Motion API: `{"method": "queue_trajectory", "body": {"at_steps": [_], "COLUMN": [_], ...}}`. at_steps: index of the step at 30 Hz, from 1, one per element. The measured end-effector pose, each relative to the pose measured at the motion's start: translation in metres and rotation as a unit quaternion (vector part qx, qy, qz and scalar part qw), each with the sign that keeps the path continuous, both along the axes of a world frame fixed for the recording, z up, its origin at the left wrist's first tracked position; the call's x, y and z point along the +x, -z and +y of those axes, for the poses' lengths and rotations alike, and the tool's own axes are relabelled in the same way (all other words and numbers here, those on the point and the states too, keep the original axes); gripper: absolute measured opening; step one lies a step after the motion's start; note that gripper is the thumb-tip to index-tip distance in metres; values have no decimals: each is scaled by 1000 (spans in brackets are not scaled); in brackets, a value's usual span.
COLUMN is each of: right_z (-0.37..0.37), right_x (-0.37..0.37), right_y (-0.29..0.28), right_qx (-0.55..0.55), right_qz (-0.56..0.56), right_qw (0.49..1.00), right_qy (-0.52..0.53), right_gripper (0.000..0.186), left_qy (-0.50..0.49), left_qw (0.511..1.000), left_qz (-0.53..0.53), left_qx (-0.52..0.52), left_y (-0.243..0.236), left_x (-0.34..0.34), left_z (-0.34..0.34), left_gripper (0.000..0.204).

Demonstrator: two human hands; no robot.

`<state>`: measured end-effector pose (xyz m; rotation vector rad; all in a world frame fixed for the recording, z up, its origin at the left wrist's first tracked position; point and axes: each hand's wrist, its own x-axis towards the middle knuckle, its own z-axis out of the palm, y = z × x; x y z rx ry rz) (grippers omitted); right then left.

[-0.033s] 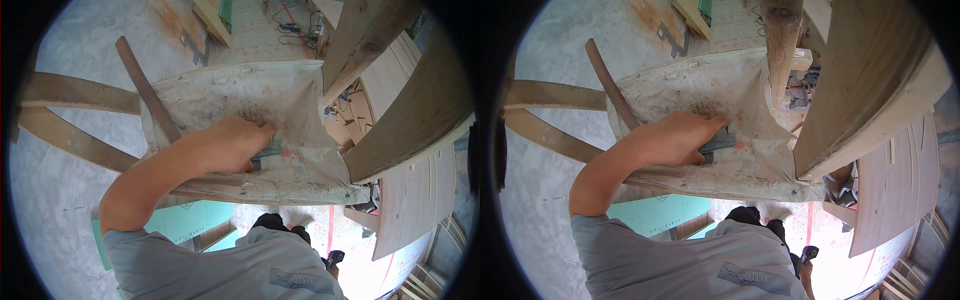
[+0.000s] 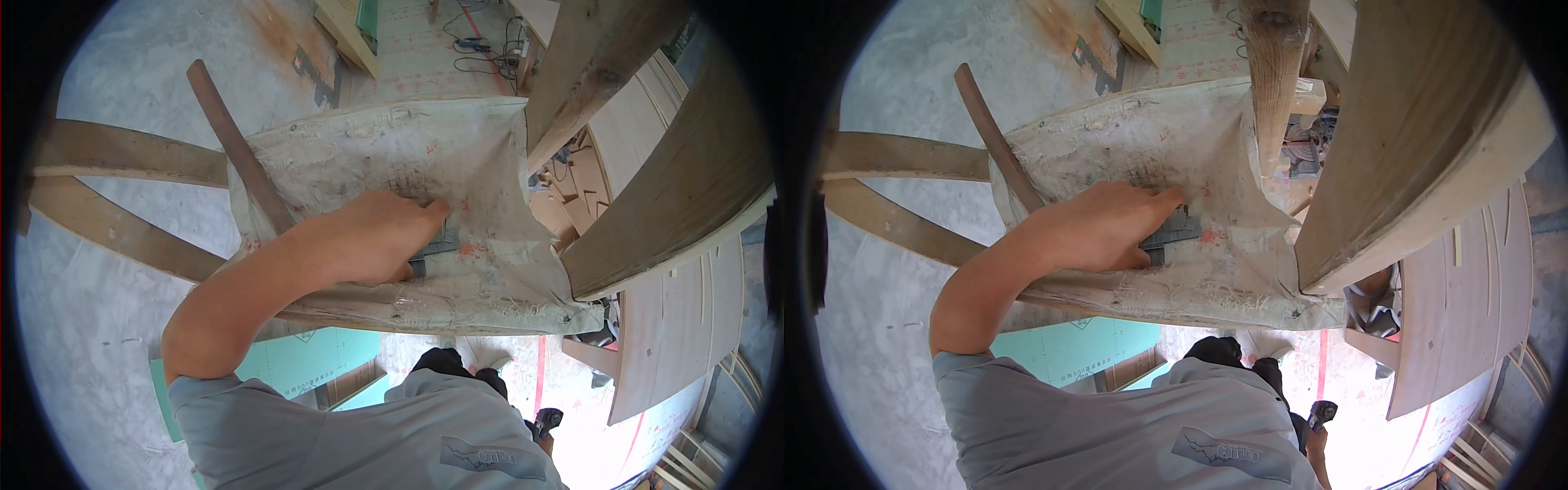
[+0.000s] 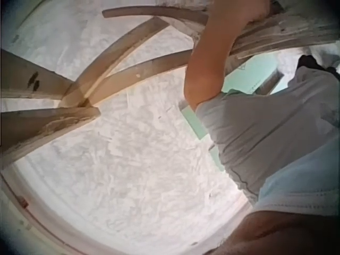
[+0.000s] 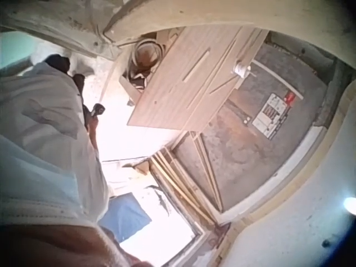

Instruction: Cutting and preparing wooden strips using a miter saw and a nail gun for a construction project.

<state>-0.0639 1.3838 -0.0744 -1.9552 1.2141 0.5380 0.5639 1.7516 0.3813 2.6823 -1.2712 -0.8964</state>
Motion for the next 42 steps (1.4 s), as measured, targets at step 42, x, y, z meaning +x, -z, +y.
{"method": "queue_trajectory", "body": {"at_steps": [42], "right_z": [-6], "right_x": [56], "right_y": [-23], "right_qx": [51], "right_qz": [17], "right_qw": [998], "right_qy": [14], "right_gripper": [28], "left_qy": [-27], "left_qw": [989], "left_qz": [-101], "left_qx": [-100], "left_y": [20], "left_x": [19], "left_z": [15], "left_gripper": [42]}}
